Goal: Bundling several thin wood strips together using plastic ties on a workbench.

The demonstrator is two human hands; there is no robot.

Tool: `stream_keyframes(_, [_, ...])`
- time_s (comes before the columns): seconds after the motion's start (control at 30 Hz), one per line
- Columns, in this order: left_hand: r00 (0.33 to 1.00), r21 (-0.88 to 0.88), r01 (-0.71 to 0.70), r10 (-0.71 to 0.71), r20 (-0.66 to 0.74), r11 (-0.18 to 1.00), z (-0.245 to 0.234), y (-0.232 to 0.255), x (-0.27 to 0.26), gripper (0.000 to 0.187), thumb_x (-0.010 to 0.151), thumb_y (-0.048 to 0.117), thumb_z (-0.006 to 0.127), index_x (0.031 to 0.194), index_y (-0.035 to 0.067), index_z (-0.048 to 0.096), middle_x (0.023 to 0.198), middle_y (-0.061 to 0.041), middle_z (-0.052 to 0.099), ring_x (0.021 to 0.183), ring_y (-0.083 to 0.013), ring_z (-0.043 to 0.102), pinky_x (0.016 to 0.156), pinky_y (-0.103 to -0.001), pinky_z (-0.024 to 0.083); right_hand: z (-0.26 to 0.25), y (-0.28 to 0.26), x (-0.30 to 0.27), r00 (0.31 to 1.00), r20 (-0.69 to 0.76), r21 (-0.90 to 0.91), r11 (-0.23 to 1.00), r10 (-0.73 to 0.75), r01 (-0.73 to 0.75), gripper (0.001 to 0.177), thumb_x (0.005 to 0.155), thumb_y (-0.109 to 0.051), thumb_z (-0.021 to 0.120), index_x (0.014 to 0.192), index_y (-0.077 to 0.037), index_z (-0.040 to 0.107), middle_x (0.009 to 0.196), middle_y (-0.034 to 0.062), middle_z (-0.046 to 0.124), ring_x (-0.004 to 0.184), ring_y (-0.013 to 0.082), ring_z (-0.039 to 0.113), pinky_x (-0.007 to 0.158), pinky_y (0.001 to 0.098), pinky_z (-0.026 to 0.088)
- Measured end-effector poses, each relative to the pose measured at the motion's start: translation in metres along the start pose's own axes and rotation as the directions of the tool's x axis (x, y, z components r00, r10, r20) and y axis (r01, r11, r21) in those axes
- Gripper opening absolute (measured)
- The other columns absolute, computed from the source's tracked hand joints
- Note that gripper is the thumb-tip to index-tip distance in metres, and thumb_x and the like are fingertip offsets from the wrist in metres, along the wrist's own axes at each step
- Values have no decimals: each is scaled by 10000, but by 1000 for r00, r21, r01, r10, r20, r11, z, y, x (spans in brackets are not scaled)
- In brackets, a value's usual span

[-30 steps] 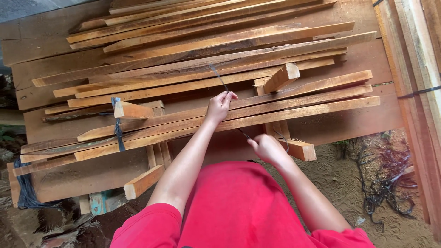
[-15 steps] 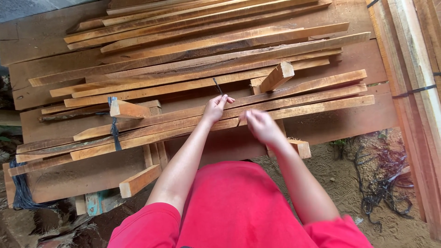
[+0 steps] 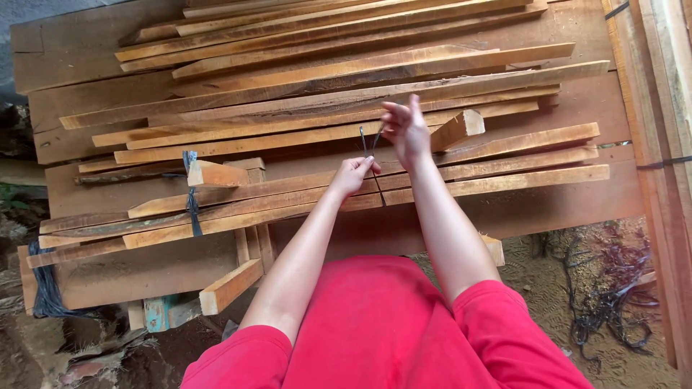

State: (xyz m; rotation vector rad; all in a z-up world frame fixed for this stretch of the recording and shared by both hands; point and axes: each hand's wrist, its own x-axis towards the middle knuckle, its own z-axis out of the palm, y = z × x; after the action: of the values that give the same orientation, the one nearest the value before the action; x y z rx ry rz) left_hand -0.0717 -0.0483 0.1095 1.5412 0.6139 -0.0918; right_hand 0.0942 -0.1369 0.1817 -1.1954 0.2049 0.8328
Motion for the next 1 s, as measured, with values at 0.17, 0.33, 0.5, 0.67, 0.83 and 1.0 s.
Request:
stream_keyframes(0.17, [990,-6,-49,48,-133,999,-8,5,32,304,1031,340,600,858,246,832,697,36,660,761,-76,544,835,-265,460,-38,65,-40,930,-4,-534,787,-368,309,388,1054,-391,515,868,-146,752,799,27,704,783,162,640,767,263,475])
stream_keyframes(0.33, [991,17,-56,57,-118,998,-1,-3,44,316,1040,333,584,869,246,835,720,17,710,756,-79,575,776,-242,467,-48,107,-65,706,435,-854,-7,-559,521,133,901,-270,786,975,-160,780,925,31,729,1071,244,635,1040,461,442])
stream_keyframes(0.5, [991,44,-73,77,-109,996,7,9,33,271,1065,366,580,1020,262,826,882,-15,762,949,-122,674,890,-334,517,-61,90,-89,723,346,-915,-45,-598,401,59,961,-277,727,996,-266,773,840,-78,717,847,187,663,735,343,483])
stream_keyframes(0.67, [989,103,-109,118,-89,989,8,26,19,217,1048,344,608,1145,276,790,998,-21,795,1087,-252,712,938,-411,543,-79,95,-122,714,362,-885,19,-599,465,48,945,-198,743,980,-200,775,835,-6,715,819,238,694,710,348,527])
stream_keyframes(0.83, [982,121,-157,168,-88,980,10,39,19,267,1059,299,578,1279,309,728,1010,-6,799,1113,-244,703,964,-439,546,-79,88,-124,734,340,-872,95,-588,480,64,957,-160,731,995,-161,782,836,47,729,802,274,708,704,378,542])
stream_keyframes(1.0, [967,143,-199,218,-131,970,15,37,48,262,1063,336,571,1263,331,739,943,-26,800,1063,-220,724,931,-412,564,-54,69,-119,818,167,-845,348,-550,407,143,999,-153,663,1050,-121,793,846,135,759,814,374,728,662,437,555])
